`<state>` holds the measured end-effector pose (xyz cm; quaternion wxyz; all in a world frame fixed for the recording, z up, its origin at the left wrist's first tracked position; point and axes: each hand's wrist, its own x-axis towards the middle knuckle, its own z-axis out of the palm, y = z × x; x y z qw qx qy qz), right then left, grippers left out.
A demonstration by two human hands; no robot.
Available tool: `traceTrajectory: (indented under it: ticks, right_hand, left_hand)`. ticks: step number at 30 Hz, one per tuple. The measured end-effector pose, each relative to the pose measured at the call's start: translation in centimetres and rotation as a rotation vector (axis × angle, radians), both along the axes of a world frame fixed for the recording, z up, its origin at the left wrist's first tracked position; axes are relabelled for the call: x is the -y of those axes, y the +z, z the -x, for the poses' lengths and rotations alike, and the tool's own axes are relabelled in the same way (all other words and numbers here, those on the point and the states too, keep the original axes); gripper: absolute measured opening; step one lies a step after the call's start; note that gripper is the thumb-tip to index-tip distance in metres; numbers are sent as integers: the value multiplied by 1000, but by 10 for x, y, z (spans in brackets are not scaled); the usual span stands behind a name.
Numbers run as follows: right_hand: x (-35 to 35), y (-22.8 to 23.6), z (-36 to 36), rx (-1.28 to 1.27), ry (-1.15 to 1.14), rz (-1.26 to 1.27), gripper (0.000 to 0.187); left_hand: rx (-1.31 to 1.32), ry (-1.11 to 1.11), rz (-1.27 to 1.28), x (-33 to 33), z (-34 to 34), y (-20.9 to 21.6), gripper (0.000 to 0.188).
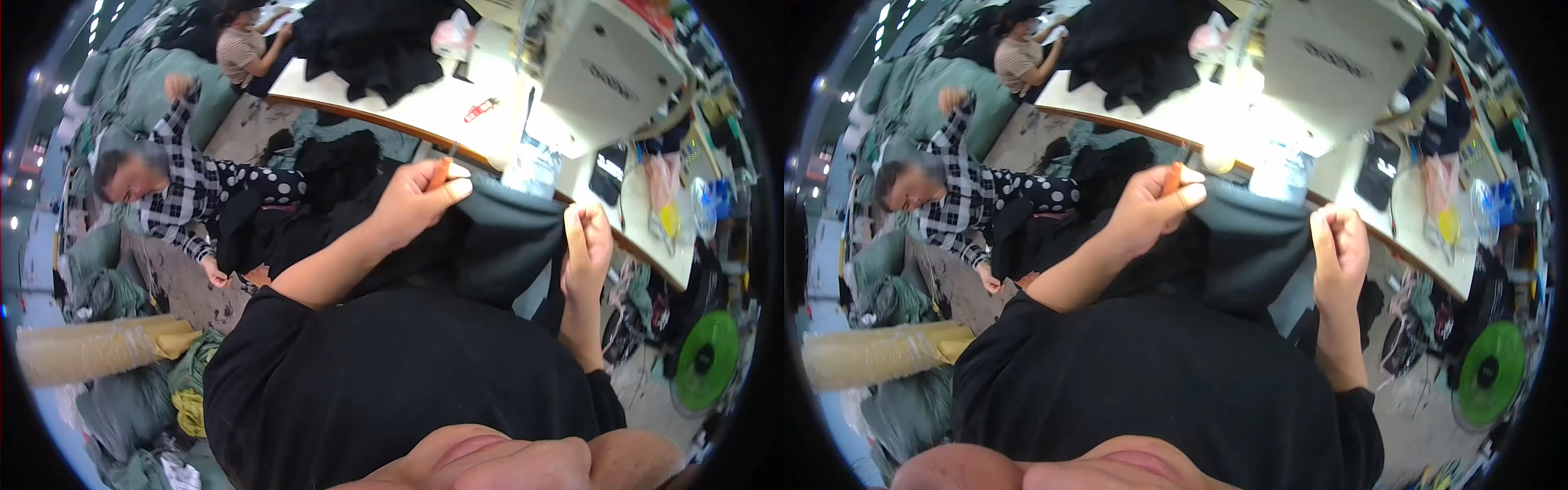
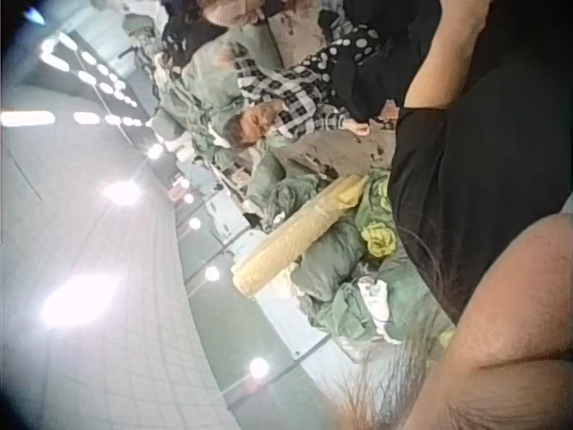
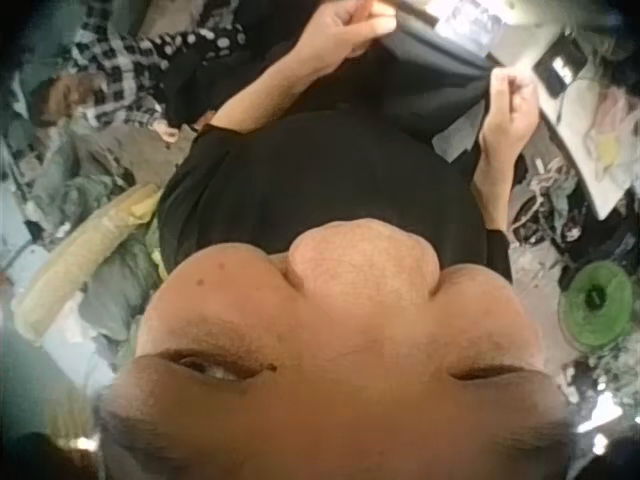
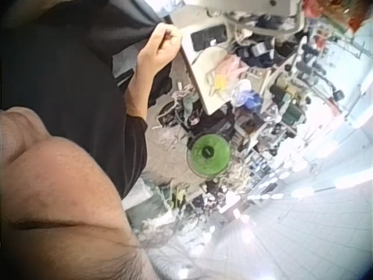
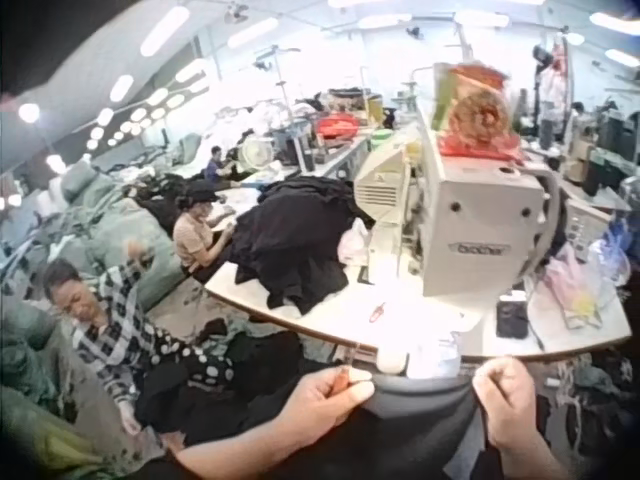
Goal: The person unpicks stitches along the seams of black fabric using a seam ripper, turning and repositioning the garment by hand.
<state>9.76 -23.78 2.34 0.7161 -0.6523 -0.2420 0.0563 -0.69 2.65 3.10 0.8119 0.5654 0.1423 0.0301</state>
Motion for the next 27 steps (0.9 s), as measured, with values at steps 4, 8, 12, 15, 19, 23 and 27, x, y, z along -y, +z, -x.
traceTrajectory:
  ticks: [4,8,12,15,19,23,27]
  right_hand:
    - [-10,-8,-9,76,-151,125,8]
    - [-15,-26,-7,-63,-177,-34,9]
    - [-14,-33,-1,-78,-201,-41,8]
    - [-14,-36,9,-54,-237,-14,11]
    - [-19,-40,11,-5,-257,-25,13]
    - [-27,-43,8,65,-263,-10,14]
    - [-25,-38,5,112,-224,112,18]
  left_hand:
    - [-13,82,-244,-4,-46,-15,12]
    - [152,36,-228,-19,-81,-34,16]
    - [425,64,-615,-10,-123,-31,30]
    - [477,-100,-457,7,-133,3,38]
    - [408,-330,-23,7,-149,17,39]
    - [314,-461,131,7,-163,12,38]
    - [278,-496,101,6,-171,3,38]
